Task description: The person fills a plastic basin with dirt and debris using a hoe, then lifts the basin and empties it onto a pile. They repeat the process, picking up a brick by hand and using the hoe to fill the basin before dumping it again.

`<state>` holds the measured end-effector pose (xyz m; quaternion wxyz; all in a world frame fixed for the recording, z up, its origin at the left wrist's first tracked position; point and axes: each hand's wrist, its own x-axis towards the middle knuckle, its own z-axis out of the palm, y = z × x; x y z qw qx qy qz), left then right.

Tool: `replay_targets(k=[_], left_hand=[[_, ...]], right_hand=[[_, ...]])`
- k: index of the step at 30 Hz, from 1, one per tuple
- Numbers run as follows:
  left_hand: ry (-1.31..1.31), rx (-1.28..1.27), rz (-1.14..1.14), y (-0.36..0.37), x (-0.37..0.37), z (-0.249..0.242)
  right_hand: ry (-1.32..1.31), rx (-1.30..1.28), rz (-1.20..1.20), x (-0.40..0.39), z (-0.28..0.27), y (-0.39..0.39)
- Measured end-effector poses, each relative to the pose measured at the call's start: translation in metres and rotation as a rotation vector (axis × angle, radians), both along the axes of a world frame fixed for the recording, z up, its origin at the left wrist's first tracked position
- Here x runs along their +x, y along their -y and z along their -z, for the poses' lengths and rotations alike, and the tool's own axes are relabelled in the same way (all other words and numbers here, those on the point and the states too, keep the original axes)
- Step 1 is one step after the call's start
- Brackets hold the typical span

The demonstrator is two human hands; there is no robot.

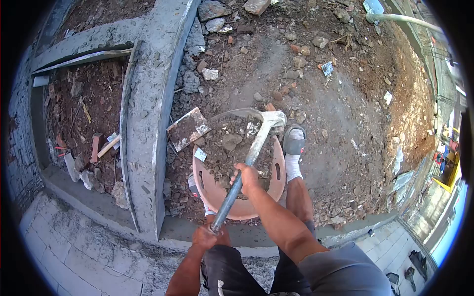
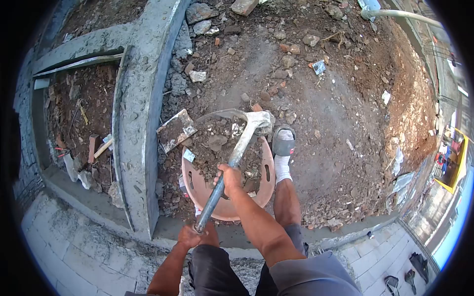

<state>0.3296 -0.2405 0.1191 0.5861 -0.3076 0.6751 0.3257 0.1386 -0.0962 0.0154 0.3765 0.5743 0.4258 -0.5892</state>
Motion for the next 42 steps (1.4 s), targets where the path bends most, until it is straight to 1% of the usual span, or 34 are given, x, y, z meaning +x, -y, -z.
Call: replay_targets(k=[1,2,3,5,7,9,11,12,13,14,15,17,21,24,25,26,27,28,29,30,31,32,34,35,36,37,38,39,40,42], left_hand=[[0.080,-0.009,0.101,0.013,0.007,-0.019],[0.135,-0.023,0.152,0.026,0.024,-0.032],[0.187,-0.038,0.202,0.038,0.043,-0.042],[0.172,0.005,0.235,0.056,0.076,-0.060],[0.196,-0.003,0.320,0.052,0.076,-0.074],[0.202,-0.022,0.380,0.045,0.061,-0.074],[0.167,-0.045,0.422,0.016,0.017,-0.063],[0.102,-0.038,0.355,-0.001,-0.012,-0.057],[0.073,-0.024,0.378,-0.018,-0.035,-0.043],[0.042,-0.006,0.403,-0.038,-0.061,-0.031],[0.027,0.032,0.379,-0.057,-0.089,-0.029],[-0.013,0.100,0.323,-0.100,-0.155,-0.022],[-0.193,0.070,0.589,-0.157,-0.232,0.019],[-0.357,0.089,0.722,-0.195,-0.336,0.048],[-0.464,0.105,0.774,-0.206,-0.365,0.071],[-0.522,0.091,0.787,-0.225,-0.410,0.077],[-0.642,0.112,0.819,-0.238,-0.446,0.090],[-0.713,0.127,0.902,-0.252,-0.487,0.094],[-0.721,0.101,0.941,-0.266,-0.521,0.105],[-0.795,0.063,1.021,-0.274,-0.549,0.114],[-0.841,0.052,1.025,-0.278,-0.576,0.115],[-0.819,0.032,1.045,-0.276,-0.598,0.114],[-0.861,-0.038,1.082,-0.247,-0.619,0.127],[-0.821,-0.079,1.048,-0.223,-0.617,0.129],[-0.782,-0.122,1.014,-0.198,-0.613,0.130],[-0.735,-0.130,1.002,-0.175,-0.605,0.134],[-0.699,-0.138,0.993,-0.156,-0.597,0.136],[-0.665,-0.128,0.950,-0.143,-0.582,0.137],[-0.635,-0.118,0.898,-0.133,-0.565,0.138],[-0.494,-0.154,0.757,-0.119,-0.525,0.130]], right_hand=[[0.048,-0.032,0.042,0.034,-0.003,0.000],[0.119,-0.042,0.111,0.063,-0.017,0.004],[0.198,-0.106,0.214,0.083,-0.038,0.007],[0.191,-0.085,0.125,0.130,-0.046,0.008],[0.239,-0.049,0.205,0.145,-0.050,0.003],[0.207,-0.112,0.301,0.141,-0.047,-0.019],[0.168,-0.170,0.376,0.096,-0.049,-0.049],[0.118,-0.177,0.398,0.066,-0.051,-0.065],[0.064,-0.180,0.417,0.035,-0.050,-0.086],[0.000,-0.179,0.383,0.009,-0.045,-0.108],[-0.060,-0.173,0.351,-0.011,-0.043,-0.130],[-0.144,-0.171,0.488,-0.049,-0.021,-0.177],[-0.170,-0.010,0.651,-0.128,-0.029,-0.249],[-0.373,0.007,0.744,-0.189,-0.017,-0.309],[-0.432,0.019,0.788,-0.210,-0.010,-0.328],[-0.460,0.022,0.823,-0.234,0.000,-0.348],[-0.508,0.075,0.860,-0.258,0.016,-0.365],[-0.516,0.115,0.907,-0.285,0.031,-0.382],[-0.582,0.099,0.921,-0.309,0.052,-0.399],[-0.578,0.159,0.940,-0.336,0.064,-0.405],[-0.591,0.131,0.948,-0.361,0.080,-0.407],[-0.604,0.106,0.954,-0.383,0.096,-0.406],[-0.504,-0.005,0.889,-0.420,0.114,-0.373],[-0.506,0.130,0.799,-0.435,0.120,-0.339],[-0.494,0.082,0.812,-0.441,0.136,-0.312],[-0.506,-0.018,0.825,-0.440,0.139,-0.285],[-0.541,-0.016,0.805,-0.436,0.139,-0.263],[-0.463,0.052,0.774,-0.434,0.126,-0.243],[-0.435,0.049,0.718,-0.432,0.122,-0.230],[-0.360,0.049,0.605,-0.418,0.112,-0.203]])
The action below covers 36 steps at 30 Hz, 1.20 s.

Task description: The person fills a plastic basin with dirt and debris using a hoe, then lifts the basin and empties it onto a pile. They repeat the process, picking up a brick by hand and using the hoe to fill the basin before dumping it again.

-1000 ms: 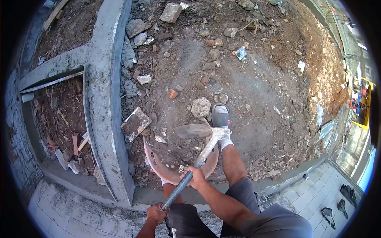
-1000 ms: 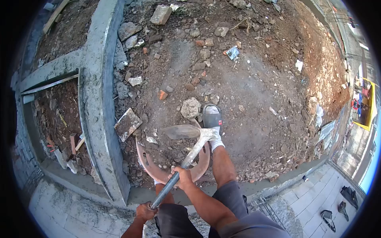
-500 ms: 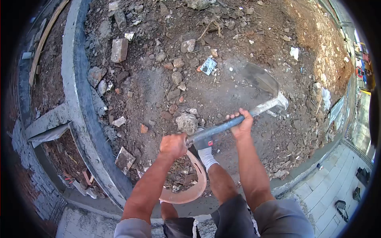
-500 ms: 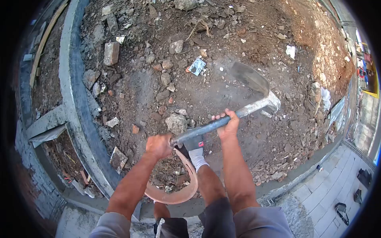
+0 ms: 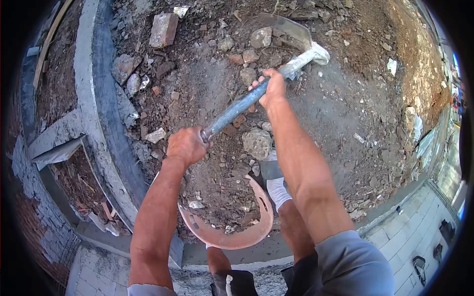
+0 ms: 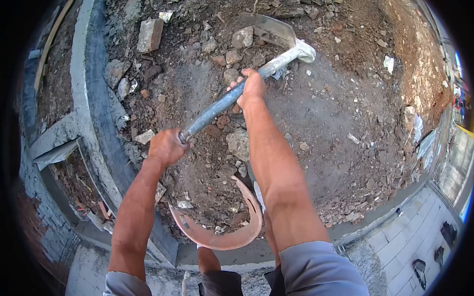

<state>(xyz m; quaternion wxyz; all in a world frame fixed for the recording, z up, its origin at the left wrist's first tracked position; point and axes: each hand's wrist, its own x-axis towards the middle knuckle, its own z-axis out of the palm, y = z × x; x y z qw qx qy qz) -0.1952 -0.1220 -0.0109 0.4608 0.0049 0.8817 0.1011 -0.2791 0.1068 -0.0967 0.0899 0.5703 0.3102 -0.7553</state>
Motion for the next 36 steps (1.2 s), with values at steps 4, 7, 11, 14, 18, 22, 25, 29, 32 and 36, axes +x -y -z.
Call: replay_targets(k=[4,7,11,14,18,22,25,29,32,36], left_hand=[[0.104,-0.073,-0.174,0.037,0.090,-0.032],[0.197,-0.115,-0.273,0.066,0.149,-0.055],[0.343,-0.089,-0.467,0.098,0.246,-0.076],[0.390,-0.044,-0.594,0.098,0.322,-0.090],[0.490,0.006,-0.686,0.109,0.395,-0.113],[0.541,-0.001,-0.646,0.119,0.453,-0.138],[0.614,0.007,-0.611,0.126,0.496,-0.174],[0.745,-0.106,-0.572,0.146,0.586,-0.221],[0.671,-0.087,-0.457,0.150,0.590,-0.245],[0.513,-0.088,-0.369,0.108,0.508,-0.209]], right_hand=[[0.056,-0.087,-0.228,0.053,-0.009,0.066],[0.186,-0.066,-0.344,0.101,-0.028,0.120],[0.239,-0.096,-0.428,0.178,-0.029,0.165],[0.317,-0.057,-0.603,0.239,-0.039,0.187],[0.425,-0.005,-0.689,0.314,-0.057,0.210],[0.460,-0.020,-0.643,0.377,-0.081,0.207],[0.502,-0.062,-0.603,0.437,-0.114,0.205],[0.605,-0.178,-0.522,0.527,-0.163,0.207],[0.607,-0.334,-0.390,0.556,-0.177,0.190],[0.465,-0.335,-0.195,0.480,-0.177,0.130]])
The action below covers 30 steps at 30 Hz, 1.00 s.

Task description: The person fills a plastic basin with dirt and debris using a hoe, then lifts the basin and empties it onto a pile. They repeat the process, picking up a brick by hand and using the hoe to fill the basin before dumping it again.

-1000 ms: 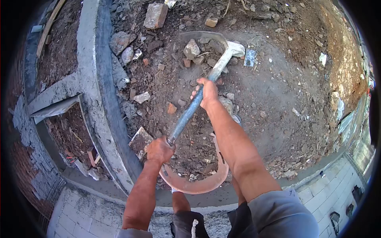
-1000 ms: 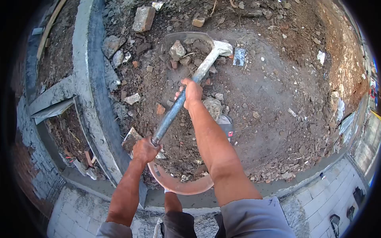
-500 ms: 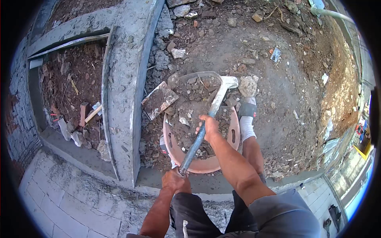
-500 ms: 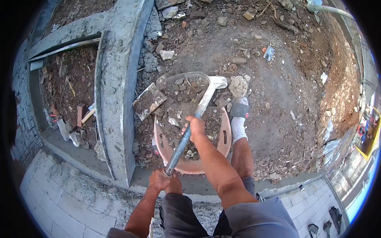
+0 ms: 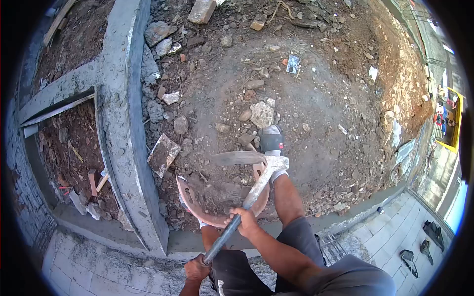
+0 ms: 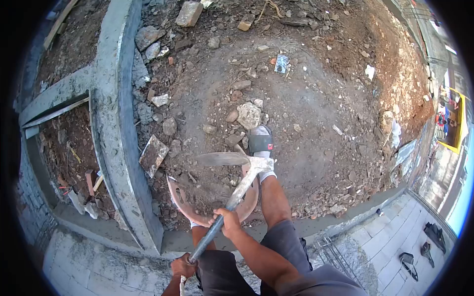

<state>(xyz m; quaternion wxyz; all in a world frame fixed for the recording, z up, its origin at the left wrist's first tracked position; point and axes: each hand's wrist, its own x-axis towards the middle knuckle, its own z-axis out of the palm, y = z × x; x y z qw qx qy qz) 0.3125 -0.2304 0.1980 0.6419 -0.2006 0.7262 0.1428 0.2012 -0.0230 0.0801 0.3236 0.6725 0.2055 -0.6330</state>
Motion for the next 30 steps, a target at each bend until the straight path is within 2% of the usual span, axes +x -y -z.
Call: replay_targets(k=[1,3,4,5,7,10,13,16,17,18,22,25,27,29,30], left_hand=[[-0.162,0.031,-0.031,-0.015,-0.028,0.019],[-0.280,0.092,0.028,-0.057,-0.118,0.058],[-0.471,0.158,0.034,-0.075,-0.152,0.086],[-0.479,0.157,0.118,-0.098,-0.207,0.107],[-0.684,0.206,0.138,-0.141,-0.308,0.140],[-0.730,0.180,0.261,-0.198,-0.443,0.170],[-0.716,0.190,0.324,-0.223,-0.510,0.177],[-0.557,0.186,0.280,-0.207,-0.497,0.187],[-0.486,0.167,0.283,-0.196,-0.484,0.188],[-0.412,0.160,0.287,-0.184,-0.464,0.188],[-0.223,0.104,0.166,-0.137,-0.369,0.169],[-0.208,0.058,0.132,-0.092,-0.298,0.149],[-0.179,0.048,0.109,-0.064,-0.255,0.134],[-0.188,0.008,0.075,-0.040,-0.209,0.125],[-0.186,0.052,-0.015,-0.027,-0.177,0.123]], right_hand=[[-0.089,0.042,0.005,-0.046,-0.006,-0.020],[-0.302,0.093,0.032,-0.121,0.015,-0.071],[-0.360,0.146,0.070,-0.163,0.028,-0.098],[-0.425,0.153,0.115,-0.207,0.040,-0.125],[-0.542,0.248,0.142,-0.298,0.066,-0.177],[-0.699,0.423,0.129,-0.417,0.094,-0.231],[-0.668,0.478,0.124,-0.477,0.136,-0.253],[-0.595,0.452,0.022,-0.468,0.165,-0.229],[-0.617,0.349,0.021,-0.449,0.163,-0.216],[-0.488,0.495,0.043,-0.432,0.162,-0.192],[-0.357,0.524,-0.071,-0.358,0.147,-0.126],[-0.338,0.414,-0.125,-0.295,0.139,-0.076],[-0.267,0.449,-0.147,-0.258,0.123,-0.040],[-0.242,0.443,-0.252,-0.229,0.117,-0.015],[-0.220,0.428,-0.315,-0.210,0.115,0.002]])
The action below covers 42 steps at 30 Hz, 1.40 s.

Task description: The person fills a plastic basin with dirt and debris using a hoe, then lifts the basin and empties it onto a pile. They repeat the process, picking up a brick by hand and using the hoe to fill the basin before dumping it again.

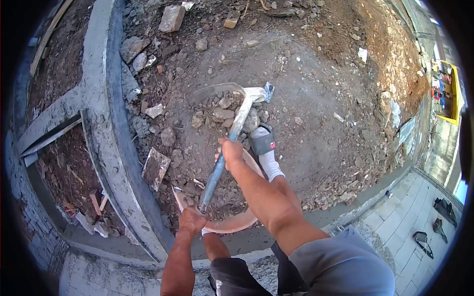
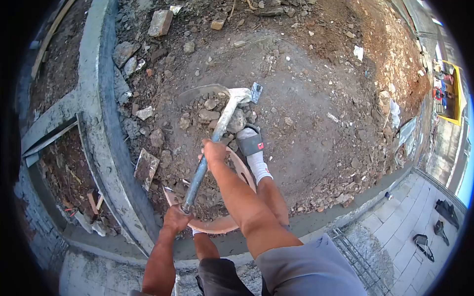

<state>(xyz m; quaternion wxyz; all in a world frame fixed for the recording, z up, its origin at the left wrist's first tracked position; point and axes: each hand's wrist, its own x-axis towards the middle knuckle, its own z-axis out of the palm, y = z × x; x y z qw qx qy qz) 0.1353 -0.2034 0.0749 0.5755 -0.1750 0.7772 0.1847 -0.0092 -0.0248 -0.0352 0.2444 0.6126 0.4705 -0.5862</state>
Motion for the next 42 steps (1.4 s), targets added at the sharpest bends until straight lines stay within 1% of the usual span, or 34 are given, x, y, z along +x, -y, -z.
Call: replay_targets(k=[2,3,4,6,7,9,10,11,12,13,15,16,18,20,21,22,23,24,25,26,27,28,30,31,32,33,35,36,37,38,39,41,42], left_hand=[[-0.012,0.112,-0.178,0.013,0.061,0.010],[-0.027,0.178,-0.257,0.016,0.079,0.011],[-0.018,0.184,-0.301,0.015,0.081,-0.011],[0.030,0.136,-0.335,0.025,0.120,-0.032],[0.062,0.109,-0.350,0.032,0.146,-0.048],[0.195,0.039,-0.273,0.051,0.182,-0.078],[0.215,0.000,-0.192,0.063,0.202,-0.093],[0.230,-0.039,-0.111,0.074,0.219,-0.103],[0.234,-0.031,-0.096,0.084,0.231,-0.108],[0.249,-0.024,-0.078,0.091,0.237,-0.119],[0.261,-0.020,-0.025,0.091,0.247,-0.127],[0.238,-0.017,0.012,0.083,0.232,-0.123],[0.148,0.005,0.070,0.056,0.194,-0.107],[0.036,0.111,0.006,0.015,0.127,-0.087],[-0.021,0.186,-0.030,-0.007,0.104,-0.067],[0.007,0.258,-0.064,-0.034,0.058,-0.063],[0.028,0.372,-0.110,-0.062,0.033,-0.048],[0.027,0.464,-0.177,-0.094,0.015,-0.031],[0.046,0.640,-0.376,-0.128,-0.005,-0.024],[0.228,0.716,-0.525,-0.160,-0.035,-0.030],[0.341,0.817,-0.627,-0.189,-0.055,-0.032],[0.442,0.953,-0.802,-0.219,-0.057,-0.023],[0.638,1.177,-1.212,-0.257,-0.071,-0.025],[0.697,1.171,-1.314,-0.255,-0.071,-0.024],[0.751,1.168,-1.414,-0.248,-0.073,-0.023],[0.788,1.170,-1.525,-0.238,-0.077,-0.016],[0.711,1.148,-1.460,-0.193,-0.050,0.005],[0.629,1.147,-1.380,-0.174,-0.043,0.018],[0.584,1.111,-1.341,-0.153,-0.042,0.018],[0.560,1.063,-1.318,-0.137,-0.028,0.010],[0.542,1.050,-1.343,-0.126,-0.009,0.002],[0.471,1.019,-1.373,-0.101,0.013,-0.008],[0.439,1.001,-1.402,-0.085,0.017,-0.010]], right_hand=[[-0.010,0.011,-0.132,0.029,0.001,0.026],[-0.022,0.026,-0.189,0.039,0.000,0.034],[-0.051,0.003,-0.256,0.053,-0.009,0.045],[-0.030,-0.039,-0.309,0.094,-0.023,0.061],[0.014,-0.060,-0.270,0.123,-0.032,0.069],[0.122,-0.118,-0.187,0.181,-0.055,0.077],[0.167,-0.231,-0.087,0.206,-0.072,0.077],[0.170,-0.239,-0.140,0.241,-0.072,0.076],[0.225,-0.293,-0.121,0.240,-0.104,0.073],[0.209,-0.341,-0.105,0.244,-0.121,0.066],[0.169,-0.363,-0.041,0.259,-0.128,0.051],[0.118,-0.371,-0.010,0.251,-0.130,0.039],[0.017,-0.385,0.042,0.210,-0.139,0.004],[-0.169,-0.287,0.080,0.150,-0.142,-0.032],[-0.226,-0.219,0.099,0.122,-0.135,-0.054],[-0.262,-0.171,0.187,0.094,-0.125,-0.075],[-0.350,-0.082,0.132,0.060,-0.122,-0.098],[-0.361,-0.010,0.104,0.030,-0.117,-0.124],[-0.385,0.024,0.048,0.002,-0.108,-0.153],[-0.392,0.122,-0.053,-0.027,-0.106,-0.176],[-0.327,0.189,-0.192,-0.051,-0.097,-0.200],[-0.239,0.328,-0.335,-0.070,-0.085,-0.218],[-0.057,0.477,-0.705,-0.098,-0.055,-0.242],[0.013,0.522,-0.855,-0.104,-0.029,-0.243],[0.080,0.568,-1.005,-0.107,-0.015,-0.236],[0.086,0.642,-1.028,-0.111,-0.002,-0.227],[0.136,0.769,-1.085,-0.091,0.009,-0.185],[0.104,0.799,-1.039,-0.074,0.013,-0.168],[0.049,0.839,-0.976,-0.063,0.015,-0.151],[0.034,0.809,-0.966,-0.058,-0.004,-0.123],[0.038,0.770,-0.974,-0.047,-0.023,-0.096],[-0.056,0.620,-0.897,-0.022,-0.007,-0.062],[-0.094,0.580,-0.965,-0.020,-0.003,-0.043]])
